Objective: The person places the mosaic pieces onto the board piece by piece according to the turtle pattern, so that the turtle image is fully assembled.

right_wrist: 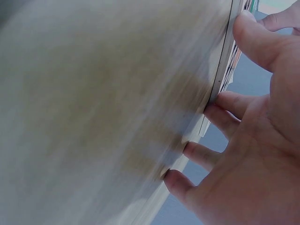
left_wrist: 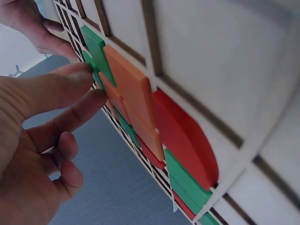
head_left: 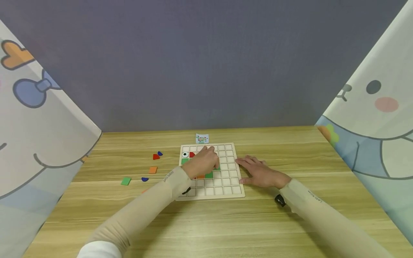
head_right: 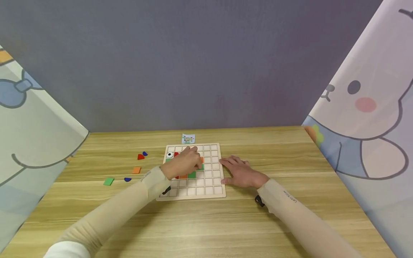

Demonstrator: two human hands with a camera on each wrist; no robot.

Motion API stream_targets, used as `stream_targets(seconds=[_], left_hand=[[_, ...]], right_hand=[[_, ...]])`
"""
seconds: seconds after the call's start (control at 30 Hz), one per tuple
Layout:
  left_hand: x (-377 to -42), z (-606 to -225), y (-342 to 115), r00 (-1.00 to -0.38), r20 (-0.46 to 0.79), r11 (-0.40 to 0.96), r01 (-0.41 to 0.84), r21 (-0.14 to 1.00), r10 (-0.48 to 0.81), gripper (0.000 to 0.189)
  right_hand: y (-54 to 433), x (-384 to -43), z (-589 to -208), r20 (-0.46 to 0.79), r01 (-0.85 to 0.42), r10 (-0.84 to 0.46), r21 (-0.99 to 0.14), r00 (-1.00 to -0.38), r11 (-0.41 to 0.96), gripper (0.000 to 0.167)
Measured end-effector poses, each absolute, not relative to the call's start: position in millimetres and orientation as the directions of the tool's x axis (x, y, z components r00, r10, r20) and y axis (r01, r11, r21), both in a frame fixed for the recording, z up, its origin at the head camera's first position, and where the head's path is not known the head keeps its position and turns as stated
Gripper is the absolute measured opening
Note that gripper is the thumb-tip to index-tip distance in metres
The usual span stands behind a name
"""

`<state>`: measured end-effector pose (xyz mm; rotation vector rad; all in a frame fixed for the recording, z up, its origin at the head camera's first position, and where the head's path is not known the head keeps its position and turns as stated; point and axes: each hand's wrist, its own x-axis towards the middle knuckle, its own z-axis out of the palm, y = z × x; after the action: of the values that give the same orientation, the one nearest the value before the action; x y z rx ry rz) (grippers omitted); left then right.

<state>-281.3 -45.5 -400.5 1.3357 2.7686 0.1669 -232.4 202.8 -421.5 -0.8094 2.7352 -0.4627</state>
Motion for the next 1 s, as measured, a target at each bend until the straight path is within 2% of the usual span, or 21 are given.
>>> stream_targets(seconds=[0.37,1.0], left_hand=[[-278.2,-397.8,-53.5,-0.634,-0.058,0.636,0.767,0.082,0.771,0.026],[-273.9,-400.4,-63.1,-0.639,-0.076,0.644,0.755,0.125,0.765,0.04]], right_hand=[[202.4,-231.0,-419.7,-0.148,-0.483,-0.565,-0.373,-0.812,0.792,0.077],[202.4,-230.7,-421.8,-0.154,-0.474,-0.559,-0.379,-0.815,0.795,0.078]])
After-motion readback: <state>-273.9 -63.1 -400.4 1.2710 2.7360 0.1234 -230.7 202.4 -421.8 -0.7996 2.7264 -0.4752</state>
